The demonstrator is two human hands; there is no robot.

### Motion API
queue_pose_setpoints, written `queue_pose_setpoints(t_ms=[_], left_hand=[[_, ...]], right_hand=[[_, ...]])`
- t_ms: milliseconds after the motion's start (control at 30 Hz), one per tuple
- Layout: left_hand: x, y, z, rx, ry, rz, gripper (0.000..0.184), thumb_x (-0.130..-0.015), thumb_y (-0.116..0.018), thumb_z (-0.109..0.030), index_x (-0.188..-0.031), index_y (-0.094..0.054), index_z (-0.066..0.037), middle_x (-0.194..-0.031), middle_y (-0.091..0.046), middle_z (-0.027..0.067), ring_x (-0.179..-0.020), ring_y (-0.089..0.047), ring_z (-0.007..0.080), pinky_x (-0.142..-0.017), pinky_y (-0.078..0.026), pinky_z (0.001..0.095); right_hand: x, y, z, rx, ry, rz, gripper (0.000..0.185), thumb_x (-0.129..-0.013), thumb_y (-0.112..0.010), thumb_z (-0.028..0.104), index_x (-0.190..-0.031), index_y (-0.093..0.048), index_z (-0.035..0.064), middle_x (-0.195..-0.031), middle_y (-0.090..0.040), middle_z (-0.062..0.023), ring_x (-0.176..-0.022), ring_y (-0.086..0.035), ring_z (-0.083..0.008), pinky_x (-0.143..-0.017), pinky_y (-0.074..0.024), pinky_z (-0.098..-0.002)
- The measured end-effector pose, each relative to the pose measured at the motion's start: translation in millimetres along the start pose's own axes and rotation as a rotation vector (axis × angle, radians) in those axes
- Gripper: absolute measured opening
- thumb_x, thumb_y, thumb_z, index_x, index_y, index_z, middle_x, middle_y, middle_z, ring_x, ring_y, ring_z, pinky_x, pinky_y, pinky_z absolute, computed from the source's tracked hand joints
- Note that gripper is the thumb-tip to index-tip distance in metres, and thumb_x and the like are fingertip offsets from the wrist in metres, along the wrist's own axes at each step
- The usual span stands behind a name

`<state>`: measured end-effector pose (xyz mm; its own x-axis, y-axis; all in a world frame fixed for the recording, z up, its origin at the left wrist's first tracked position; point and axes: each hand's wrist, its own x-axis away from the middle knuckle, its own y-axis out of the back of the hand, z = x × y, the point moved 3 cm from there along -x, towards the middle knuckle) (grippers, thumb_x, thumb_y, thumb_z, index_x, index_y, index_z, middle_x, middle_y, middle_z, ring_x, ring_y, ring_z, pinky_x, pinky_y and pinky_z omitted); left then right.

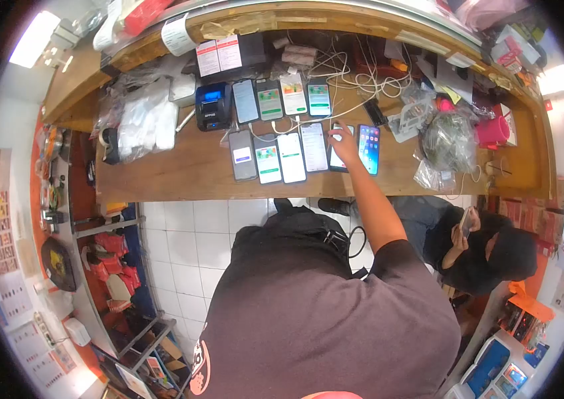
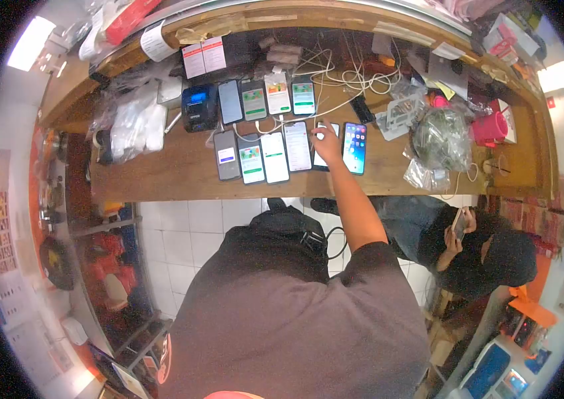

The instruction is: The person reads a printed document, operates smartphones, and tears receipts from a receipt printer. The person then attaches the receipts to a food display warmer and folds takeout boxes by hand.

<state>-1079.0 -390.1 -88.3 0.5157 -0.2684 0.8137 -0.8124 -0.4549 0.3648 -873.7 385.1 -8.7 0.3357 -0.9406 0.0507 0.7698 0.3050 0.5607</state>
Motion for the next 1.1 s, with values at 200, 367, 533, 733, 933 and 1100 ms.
queue_pose_setpoints(t_ms=[200,367,533,733,933,1100], left_hand=[[-31.9,50.7,-42.3,0.062,0.094,-0.027,0.032,-0.093,-0.056,-0.027,-0.122,-0.058,-0.011,-0.104,-0.066,0.0045,-0.088,-0.062,0.016,-0.068,-0.047,0.0339],[-77.5,102.9,-114.4,0.161,0.039,-0.131,0.034,-0.092,-0.057,-0.028,-0.123,-0.058,-0.012,-0.105,-0.066,0.0045,-0.088,-0.063,0.0163,-0.068,-0.047,0.0355],[-107.4,97.8,-178.7,0.047,-0.263,-0.123,0.036,-0.091,-0.056,-0.026,-0.124,-0.058,-0.011,-0.11,-0.066,0.0044,-0.09,-0.063,0.0172,-0.071,-0.045,0.0341],[-103.7,61.0,-187.5,-0.001,-0.184,0.033,0.033,-0.093,-0.055,-0.022,-0.123,-0.059,-0.008,-0.105,-0.067,0.0067,-0.088,-0.065,0.0184,-0.065,-0.047,0.029],[-134.1,53.7,-68.3,0.155,0.005,0.372,0.019,-0.094,-0.051,-0.007,-0.102,-0.067,-0.001,-0.096,-0.068,0.0066,-0.089,-0.064,0.0179,-0.077,-0.053,0.0292],[-95.0,63.2,-75.1,-0.245,-0.18,0.06,0.024,-0.09,-0.053,-0.018,-0.11,-0.062,-0.006,-0.099,-0.067,0.0051,-0.089,-0.064,0.019,-0.073,-0.049,0.0347]], right_hand=[[24.1,9.1,-0.9,0.019,-0.059,0.041,0.02,-0.08,-0.069,0.015,-0.1,-0.071,0.0107,-0.146,-0.046,-0.0176,-0.131,-0.047,-0.0344,-0.104,-0.0406,-0.0373],[52.1,21.9,1.7,-0.078,-0.131,-0.018,0.022,-0.076,-0.068,0.012,-0.097,-0.071,0.0096,-0.139,-0.052,-0.0168,-0.117,-0.057,-0.0297,-0.077,-0.0518,-0.0325],[51.3,16.8,-20.5,-0.088,-0.101,-0.077,0.021,-0.078,-0.067,0.007,-0.099,-0.07,0.0083,-0.14,-0.048,-0.0145,-0.118,-0.055,-0.0261,-0.08,-0.0507,-0.0299],[47.5,12.0,-13.2,-0.055,-0.143,-0.034,0.022,-0.078,-0.068,0.005,-0.1,-0.07,0.0078,-0.141,-0.045,-0.0142,-0.111,-0.057,-0.0214,-0.078,-0.0494,-0.0276],[40.7,7.7,26.8,-0.03,-0.138,0.047,0.022,-0.076,-0.068,0.008,-0.098,-0.07,0.0081,-0.138,-0.049,-0.0154,-0.117,-0.054,-0.0284,-0.086,-0.049,-0.0334],[35.6,-54.1,122.2,-0.128,0.11,0.856,0.023,-0.082,-0.068,0.018,-0.103,-0.068,0.0085,-0.147,-0.041,-0.0196,-0.132,-0.044,-0.0363,-0.11,-0.0342,-0.0401]])
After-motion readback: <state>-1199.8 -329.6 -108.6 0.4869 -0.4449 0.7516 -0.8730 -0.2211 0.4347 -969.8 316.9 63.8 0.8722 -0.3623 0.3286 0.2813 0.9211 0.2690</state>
